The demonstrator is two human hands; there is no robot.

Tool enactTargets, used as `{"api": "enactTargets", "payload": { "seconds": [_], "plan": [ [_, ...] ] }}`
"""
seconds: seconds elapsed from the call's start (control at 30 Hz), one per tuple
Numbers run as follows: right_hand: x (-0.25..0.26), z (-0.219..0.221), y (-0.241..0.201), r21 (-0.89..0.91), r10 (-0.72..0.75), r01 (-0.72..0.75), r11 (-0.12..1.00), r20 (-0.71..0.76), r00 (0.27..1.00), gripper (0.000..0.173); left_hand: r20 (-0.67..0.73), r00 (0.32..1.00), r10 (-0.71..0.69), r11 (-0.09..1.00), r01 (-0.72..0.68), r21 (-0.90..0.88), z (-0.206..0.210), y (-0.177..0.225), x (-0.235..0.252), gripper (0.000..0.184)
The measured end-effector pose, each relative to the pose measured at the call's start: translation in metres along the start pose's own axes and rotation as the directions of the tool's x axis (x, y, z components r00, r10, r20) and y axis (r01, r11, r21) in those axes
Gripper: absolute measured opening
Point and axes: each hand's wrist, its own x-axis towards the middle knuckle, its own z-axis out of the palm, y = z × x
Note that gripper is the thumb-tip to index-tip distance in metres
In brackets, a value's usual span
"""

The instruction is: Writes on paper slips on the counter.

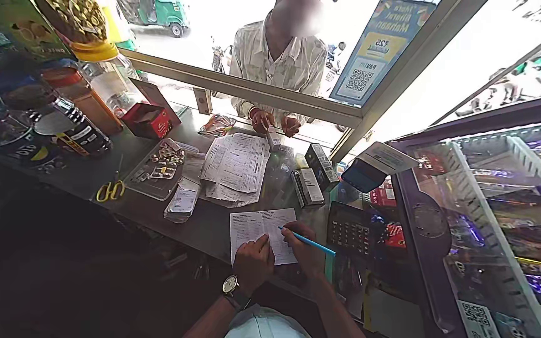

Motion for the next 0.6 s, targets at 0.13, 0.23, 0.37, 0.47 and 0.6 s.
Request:
{"api": "enactTargets", "payload": {
  "seconds": [0.13, 0.23, 0.37, 0.47, 0.6],
  "plan": [
    [0.019, 0.005, -0.026, 0.074, 0.045, -0.049, 0.996, 0.047, 0.998, 0.033, 0.001, 1.0, 0.002, 1.0, -0.002, 0.008, 0.0, -0.001, 0.0, 0.025],
    [0.058, 0.015, -0.038, -0.039, -0.091, 0.091, 0.995, -0.006, 0.996, 0.043, 0.005, 1.0, 0.0, 1.0, 0.0, 0.01, 0.0, 0.0, 0.0, 0.025],
    [0.125, 0.022, -0.048, -0.495, -0.417, 0.317, 0.809, -0.102, 0.903, 0.034, -0.01, 1.0, 0.006, 1.0, -0.006, 0.013, 0.0, -0.002, 0.0, 0.026],
    [0.16, 0.025, -0.062, -0.572, -0.296, 0.194, 0.797, -0.09, 0.951, 0.047, -0.018, 1.0, 0.011, 1.0, -0.011, 0.012, 0.002, -0.002, 0.0, 0.026],
    [0.192, 0.035, -0.072, -0.701, -0.004, 0.004, 0.713, 0.001, 1.0, 0.054, -0.007, 1.0, 0.012, 1.0, -0.011, 0.018, 0.001, -0.002, 0.0, 0.026]
  ]
}}
